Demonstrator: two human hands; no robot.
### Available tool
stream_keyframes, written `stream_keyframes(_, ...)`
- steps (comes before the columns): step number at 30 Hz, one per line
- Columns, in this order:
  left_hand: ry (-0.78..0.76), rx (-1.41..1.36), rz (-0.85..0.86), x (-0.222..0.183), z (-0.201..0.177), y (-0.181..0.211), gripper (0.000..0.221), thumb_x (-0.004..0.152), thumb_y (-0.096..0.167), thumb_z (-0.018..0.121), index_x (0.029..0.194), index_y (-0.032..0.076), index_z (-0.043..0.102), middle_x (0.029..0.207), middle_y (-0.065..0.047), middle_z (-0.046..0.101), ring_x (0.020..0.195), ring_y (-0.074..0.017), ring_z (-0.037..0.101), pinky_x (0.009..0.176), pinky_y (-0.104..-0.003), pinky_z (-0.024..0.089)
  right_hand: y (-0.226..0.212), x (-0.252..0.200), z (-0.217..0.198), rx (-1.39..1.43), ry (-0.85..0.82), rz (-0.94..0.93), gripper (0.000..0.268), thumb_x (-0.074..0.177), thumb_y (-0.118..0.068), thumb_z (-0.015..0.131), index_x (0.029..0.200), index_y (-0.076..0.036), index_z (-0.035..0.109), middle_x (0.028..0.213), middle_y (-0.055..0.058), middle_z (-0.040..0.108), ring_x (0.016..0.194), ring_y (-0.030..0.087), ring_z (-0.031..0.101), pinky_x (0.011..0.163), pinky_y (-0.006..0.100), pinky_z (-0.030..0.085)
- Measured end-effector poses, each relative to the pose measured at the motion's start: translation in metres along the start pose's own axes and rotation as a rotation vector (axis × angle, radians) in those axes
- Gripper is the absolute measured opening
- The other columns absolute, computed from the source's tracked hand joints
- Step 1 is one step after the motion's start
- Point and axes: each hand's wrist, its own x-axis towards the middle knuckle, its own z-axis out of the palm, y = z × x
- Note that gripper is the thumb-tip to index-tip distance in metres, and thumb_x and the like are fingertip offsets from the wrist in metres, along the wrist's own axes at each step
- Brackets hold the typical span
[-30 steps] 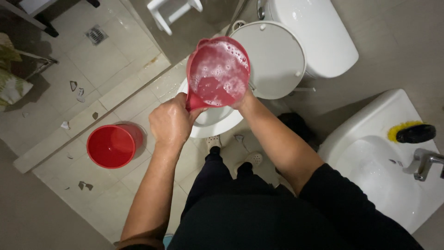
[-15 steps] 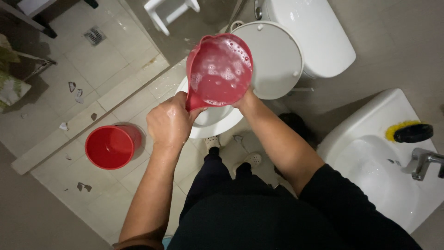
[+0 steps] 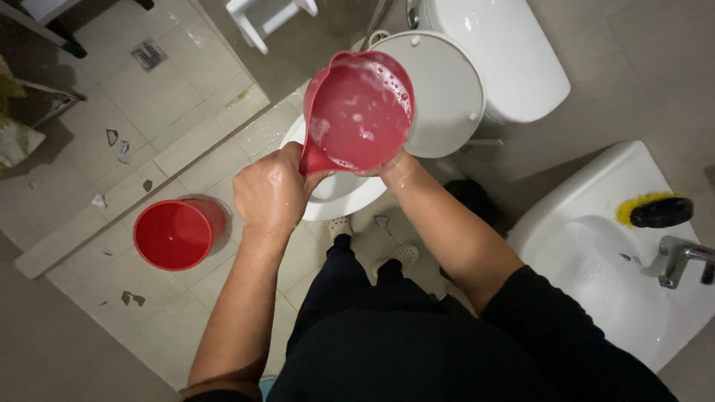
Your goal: The person is scrubbing the toilet tank cover with soap and then washing a water scoop and their hands in the sink.
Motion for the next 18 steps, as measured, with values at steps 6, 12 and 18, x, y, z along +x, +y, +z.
stream_keyframes(6, -0.002, 0.0, -0.012, 0.003, -0.002, 0.002, 0.051, 0.069, 0.058, 0.086, 0.076, 0.011, 0.07, 0.059, -0.009, 0.066, 0.052, -0.0307, 0.064, 0.048, -0.043, 0.048, 0.001, 0.001, 0.009, 0.03, 0.054, 0.005, 0.052, 0.107, -0.028, 0.062, 0.153, -0.011, 0.046, 0.148, 0.006, 0.057, 0.135, 0.023, 0.057, 0.111, 0.042, 0.054)
stream_keyframes(12, -0.086, -0.054, -0.067, 0.006, -0.004, 0.003, 0.054, 0.068, 0.059, 0.086, 0.078, 0.009, 0.071, 0.058, -0.01, 0.066, 0.051, -0.0288, 0.065, 0.048, -0.042, 0.048, -0.003, 0.001, 0.003, -0.314, 0.077, -0.102, 0.041, 0.111, -0.022, 0.054, 0.15, -0.009, 0.05, 0.144, 0.01, 0.06, 0.129, 0.025, 0.063, 0.106, 0.044, 0.058)
stream_keyframes(18, 0.0, -0.117, -0.047, 0.008, 0.008, 0.004, 0.056, 0.071, 0.059, 0.087, 0.084, 0.006, 0.073, 0.061, -0.011, 0.067, 0.054, -0.0297, 0.066, 0.05, -0.042, 0.05, -0.002, -0.006, -0.039, -0.367, 0.233, -0.235, 0.042, 0.106, -0.029, 0.053, 0.143, -0.01, 0.053, 0.135, 0.009, 0.066, 0.118, 0.018, 0.07, 0.097, 0.037, 0.064)
